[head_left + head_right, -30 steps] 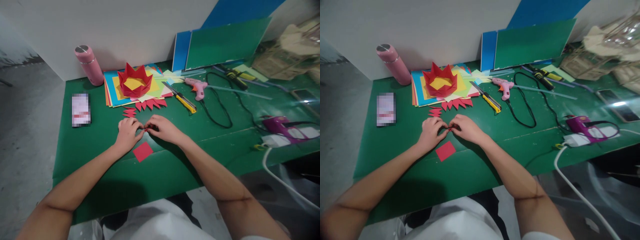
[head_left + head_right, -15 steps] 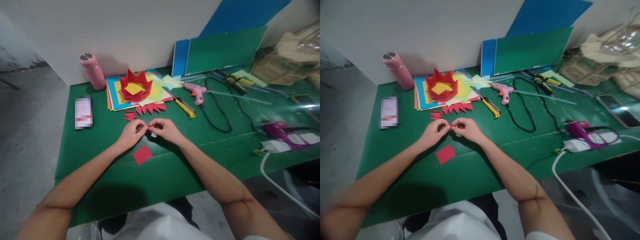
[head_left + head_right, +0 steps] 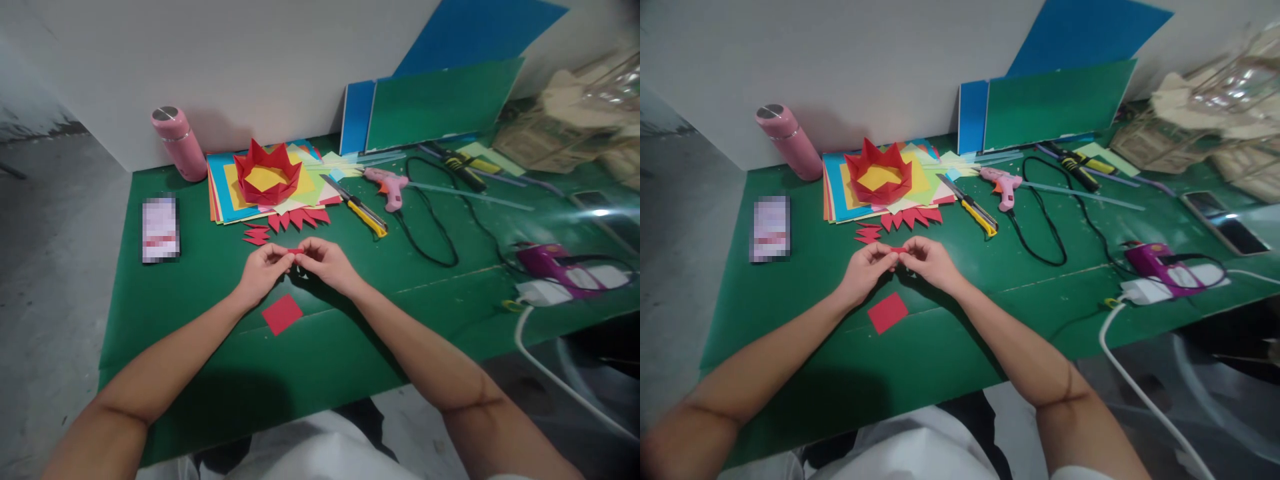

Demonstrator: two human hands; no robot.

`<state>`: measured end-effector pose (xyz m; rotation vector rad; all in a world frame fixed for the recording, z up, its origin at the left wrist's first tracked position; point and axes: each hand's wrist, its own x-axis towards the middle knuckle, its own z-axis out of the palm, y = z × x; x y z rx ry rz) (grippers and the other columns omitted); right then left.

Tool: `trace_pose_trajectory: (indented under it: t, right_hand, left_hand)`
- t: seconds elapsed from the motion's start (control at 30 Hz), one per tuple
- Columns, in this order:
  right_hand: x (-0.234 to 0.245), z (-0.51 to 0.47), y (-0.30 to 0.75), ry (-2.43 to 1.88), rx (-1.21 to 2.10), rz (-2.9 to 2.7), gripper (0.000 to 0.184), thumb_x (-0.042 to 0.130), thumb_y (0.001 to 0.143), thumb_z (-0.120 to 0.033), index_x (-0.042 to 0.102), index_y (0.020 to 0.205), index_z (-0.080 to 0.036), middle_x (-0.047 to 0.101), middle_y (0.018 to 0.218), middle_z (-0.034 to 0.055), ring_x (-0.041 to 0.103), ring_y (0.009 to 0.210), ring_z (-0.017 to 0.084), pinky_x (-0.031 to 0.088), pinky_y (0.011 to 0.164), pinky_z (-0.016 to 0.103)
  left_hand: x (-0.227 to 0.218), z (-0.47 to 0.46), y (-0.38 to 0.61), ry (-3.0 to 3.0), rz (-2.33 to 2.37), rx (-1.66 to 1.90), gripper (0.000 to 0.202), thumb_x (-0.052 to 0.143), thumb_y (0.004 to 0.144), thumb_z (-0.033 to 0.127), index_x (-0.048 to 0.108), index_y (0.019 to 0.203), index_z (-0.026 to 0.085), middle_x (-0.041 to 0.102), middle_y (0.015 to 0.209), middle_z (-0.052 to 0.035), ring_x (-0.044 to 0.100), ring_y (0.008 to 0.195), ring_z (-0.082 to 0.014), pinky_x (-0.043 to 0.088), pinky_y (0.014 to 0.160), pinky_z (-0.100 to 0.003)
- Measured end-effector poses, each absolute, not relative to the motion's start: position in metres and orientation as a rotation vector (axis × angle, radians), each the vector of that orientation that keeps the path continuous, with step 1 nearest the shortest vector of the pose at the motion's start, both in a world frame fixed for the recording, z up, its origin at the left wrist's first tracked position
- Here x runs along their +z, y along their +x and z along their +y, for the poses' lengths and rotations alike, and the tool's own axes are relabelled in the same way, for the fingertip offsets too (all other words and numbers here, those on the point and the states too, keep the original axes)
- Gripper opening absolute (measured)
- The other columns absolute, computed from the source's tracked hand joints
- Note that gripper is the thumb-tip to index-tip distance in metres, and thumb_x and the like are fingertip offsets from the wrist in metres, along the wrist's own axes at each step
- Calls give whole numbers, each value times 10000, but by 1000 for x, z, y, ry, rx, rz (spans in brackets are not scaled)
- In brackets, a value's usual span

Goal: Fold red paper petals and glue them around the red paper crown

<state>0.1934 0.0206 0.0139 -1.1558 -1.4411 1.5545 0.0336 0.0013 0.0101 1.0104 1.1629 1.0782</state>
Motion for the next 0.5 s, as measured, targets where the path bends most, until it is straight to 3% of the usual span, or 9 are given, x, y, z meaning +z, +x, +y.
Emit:
trace_pose_trajectory:
  t: [0.17, 0.5]
  right_hand:
    - [18, 20, 196, -1145, 1599, -1482, 280, 703, 709, -410, 533, 751, -193, 562, 648, -40, 485, 557, 83, 377, 554, 249]
    - [17, 21, 195, -1033, 1607, -1425, 313, 697, 741, -460, 539, 791, -194, 559, 653, -53, 478, 541, 70, 404, 549, 228]
  left_hand:
    - [10, 3, 32, 1018, 1117, 1071, 333, 781, 620, 412, 572, 706, 167, 613, 595, 32, 551, 529, -82, 433, 540, -225]
    - [7, 5, 32, 950, 1051, 1087, 414, 762, 655, 513, 578, 770, 160, 656, 632, 10, 637, 578, -107, 532, 618, -249]
